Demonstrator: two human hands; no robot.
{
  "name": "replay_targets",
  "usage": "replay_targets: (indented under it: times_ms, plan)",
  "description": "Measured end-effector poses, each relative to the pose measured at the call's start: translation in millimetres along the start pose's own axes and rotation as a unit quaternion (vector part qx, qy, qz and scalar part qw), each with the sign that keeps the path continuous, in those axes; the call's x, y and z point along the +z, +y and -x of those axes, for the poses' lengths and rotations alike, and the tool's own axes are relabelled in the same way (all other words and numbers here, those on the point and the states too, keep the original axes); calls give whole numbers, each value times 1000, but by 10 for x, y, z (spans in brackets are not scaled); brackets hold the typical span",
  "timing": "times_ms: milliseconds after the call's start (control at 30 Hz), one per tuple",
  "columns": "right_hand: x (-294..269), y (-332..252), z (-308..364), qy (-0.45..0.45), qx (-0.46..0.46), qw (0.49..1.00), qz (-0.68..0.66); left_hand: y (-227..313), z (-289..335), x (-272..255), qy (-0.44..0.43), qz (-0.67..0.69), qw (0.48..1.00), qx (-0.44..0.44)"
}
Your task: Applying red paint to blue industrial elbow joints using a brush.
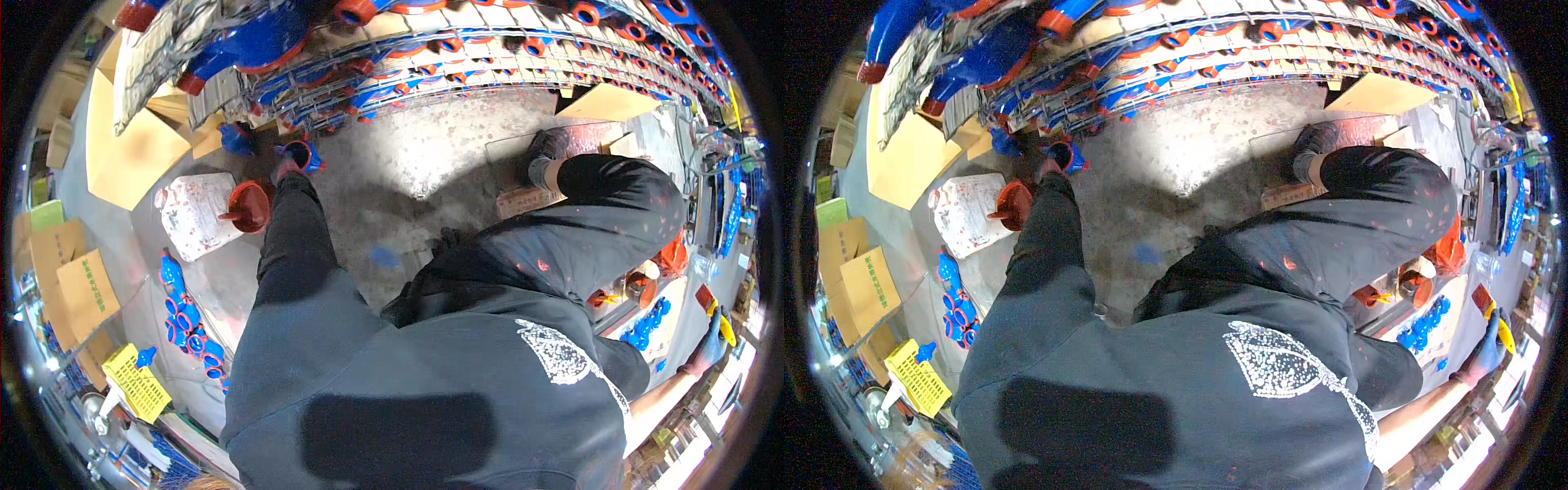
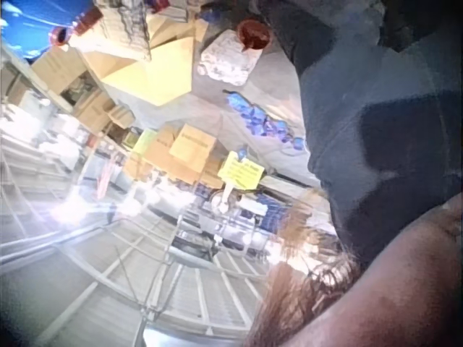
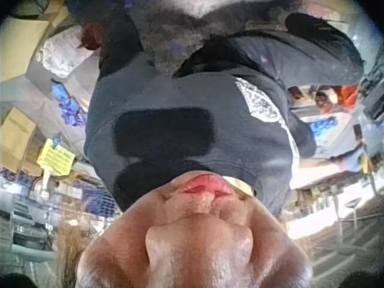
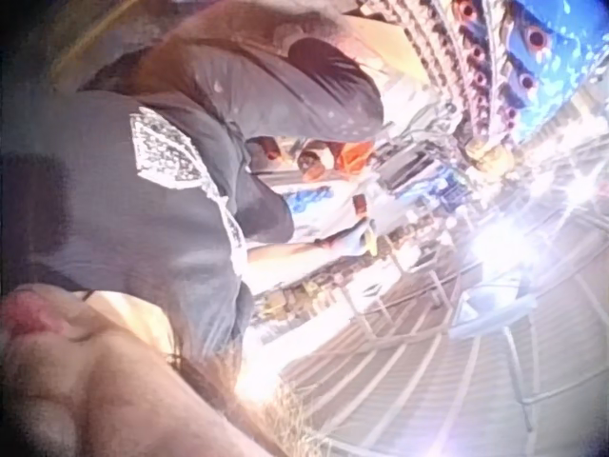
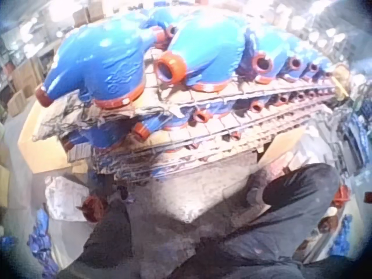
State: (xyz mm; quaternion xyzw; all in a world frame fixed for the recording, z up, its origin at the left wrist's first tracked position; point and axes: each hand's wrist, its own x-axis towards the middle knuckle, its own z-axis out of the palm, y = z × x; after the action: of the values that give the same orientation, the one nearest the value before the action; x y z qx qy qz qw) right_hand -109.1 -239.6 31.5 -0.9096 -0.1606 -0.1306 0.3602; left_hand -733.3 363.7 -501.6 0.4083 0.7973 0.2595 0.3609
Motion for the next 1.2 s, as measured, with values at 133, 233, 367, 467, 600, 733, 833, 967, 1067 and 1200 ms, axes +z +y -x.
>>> replay_targets:
  times_ms: [133,233,367,467,600,733,833,967,1067,1200]
  plan:
    - [48,39,-3,13,24,1000,14,-39,288,-157,-88,143,986,-5]
    - [7,14,104,30,76,990,118,-148,727,-250,-215,236,946,-47]
    - [-88,27,364,51,77,992,87,112,1301,-19,-383,247,885,-93]
    - [-104,133,520,82,71,993,56,682,1712,378,-464,217,854,-84]
    - [-142,402,563,115,-1,993,-30,1787,2531,853,-547,203,812,-15]
    - [-520,811,810,235,-34,970,47,3042,3822,910,-580,236,752,207]
    - [-746,1198,1037,304,15,944,-128,3681,4936,858,-563,285,734,253]
    - [-934,1915,1444,400,53,893,-201,4136,6063,881,-679,257,607,323]
    - [-998,2537,1835,461,146,868,-118,4183,6782,1086,-667,181,465,554]
    - [-913,3366,2327,516,203,825,-107,4065,7508,1318,-764,116,444,454]
